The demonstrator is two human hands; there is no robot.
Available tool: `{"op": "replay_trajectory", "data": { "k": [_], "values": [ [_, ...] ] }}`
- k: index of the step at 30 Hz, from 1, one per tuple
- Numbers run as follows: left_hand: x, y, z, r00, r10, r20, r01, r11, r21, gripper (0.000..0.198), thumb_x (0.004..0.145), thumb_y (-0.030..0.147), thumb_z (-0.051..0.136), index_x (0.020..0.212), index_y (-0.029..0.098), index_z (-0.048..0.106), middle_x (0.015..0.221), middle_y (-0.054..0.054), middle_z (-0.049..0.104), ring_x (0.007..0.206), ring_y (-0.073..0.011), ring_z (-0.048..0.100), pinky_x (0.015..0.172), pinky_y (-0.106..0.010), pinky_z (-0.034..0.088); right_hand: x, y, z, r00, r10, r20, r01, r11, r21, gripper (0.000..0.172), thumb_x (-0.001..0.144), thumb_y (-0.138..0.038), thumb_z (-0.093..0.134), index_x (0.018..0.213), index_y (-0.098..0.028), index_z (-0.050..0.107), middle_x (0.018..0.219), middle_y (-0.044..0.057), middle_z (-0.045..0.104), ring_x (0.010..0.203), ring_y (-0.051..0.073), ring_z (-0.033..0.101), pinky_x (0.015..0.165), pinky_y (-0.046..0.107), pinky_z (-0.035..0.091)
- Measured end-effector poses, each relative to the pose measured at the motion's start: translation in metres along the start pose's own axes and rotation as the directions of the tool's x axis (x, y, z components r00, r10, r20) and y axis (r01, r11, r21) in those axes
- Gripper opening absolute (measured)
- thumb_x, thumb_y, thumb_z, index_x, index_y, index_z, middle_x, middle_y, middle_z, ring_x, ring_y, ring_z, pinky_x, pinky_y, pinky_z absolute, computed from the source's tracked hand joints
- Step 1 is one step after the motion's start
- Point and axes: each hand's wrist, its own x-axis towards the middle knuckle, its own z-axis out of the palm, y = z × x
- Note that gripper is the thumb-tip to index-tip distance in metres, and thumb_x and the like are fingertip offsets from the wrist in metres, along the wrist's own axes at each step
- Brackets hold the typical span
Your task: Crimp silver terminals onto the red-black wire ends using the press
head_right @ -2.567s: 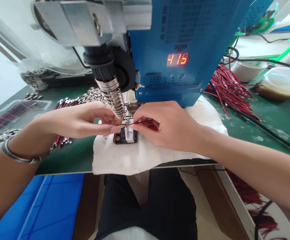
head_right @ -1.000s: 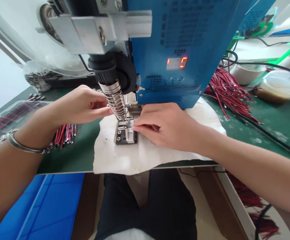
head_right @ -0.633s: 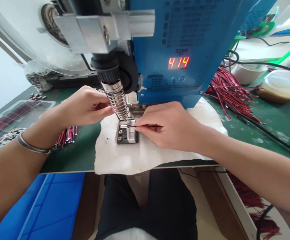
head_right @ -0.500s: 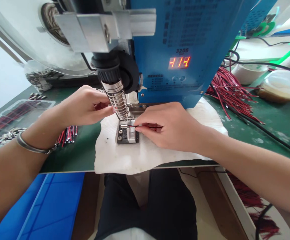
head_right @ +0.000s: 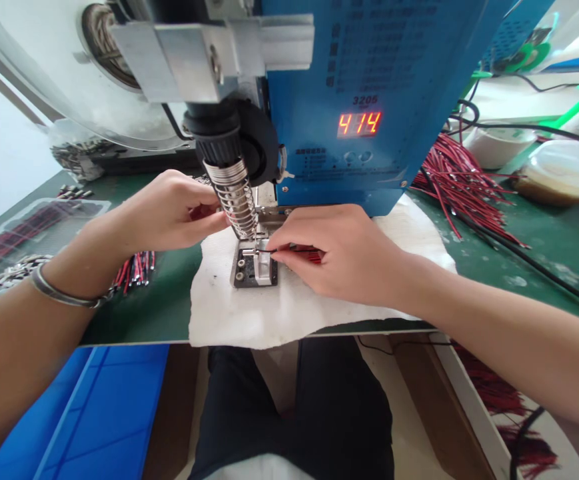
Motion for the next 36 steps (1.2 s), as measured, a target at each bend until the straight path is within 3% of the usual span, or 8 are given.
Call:
{"op": "replay_trajectory", "data": {
  "k": [19,36],
  "values": [
    [-0.0002,0.0026,-0.0019,1.000,-0.010,0.016,0.009,0.999,0.043,0.045,0.096,0.045,0.046,0.061,0.023,0.027,0.052,0.003,0.029,0.051,-0.0139,0.022,0.054,-0.034,0.026,-0.0026,0.0015,-0.0010,0.996,-0.089,0.003,0.089,0.988,-0.130,0.021,0.102,-0.018,0.058,0.091,-0.022,0.075,0.088,0.001,0.080,0.078,0.017,0.076,0.061,0.029,0.052],
    [-0.0001,0.0032,-0.0017,1.000,-0.019,0.017,0.019,1.000,0.022,0.045,0.096,0.044,0.047,0.061,0.023,0.028,0.052,0.004,0.027,0.051,-0.0128,0.022,0.053,-0.034,0.024,-0.0008,-0.0002,-0.0001,0.999,-0.002,0.044,0.005,0.998,-0.068,0.021,0.103,-0.020,0.054,0.094,-0.023,0.073,0.090,0.002,0.079,0.081,0.019,0.075,0.065,0.032,0.052]
  ]
}}
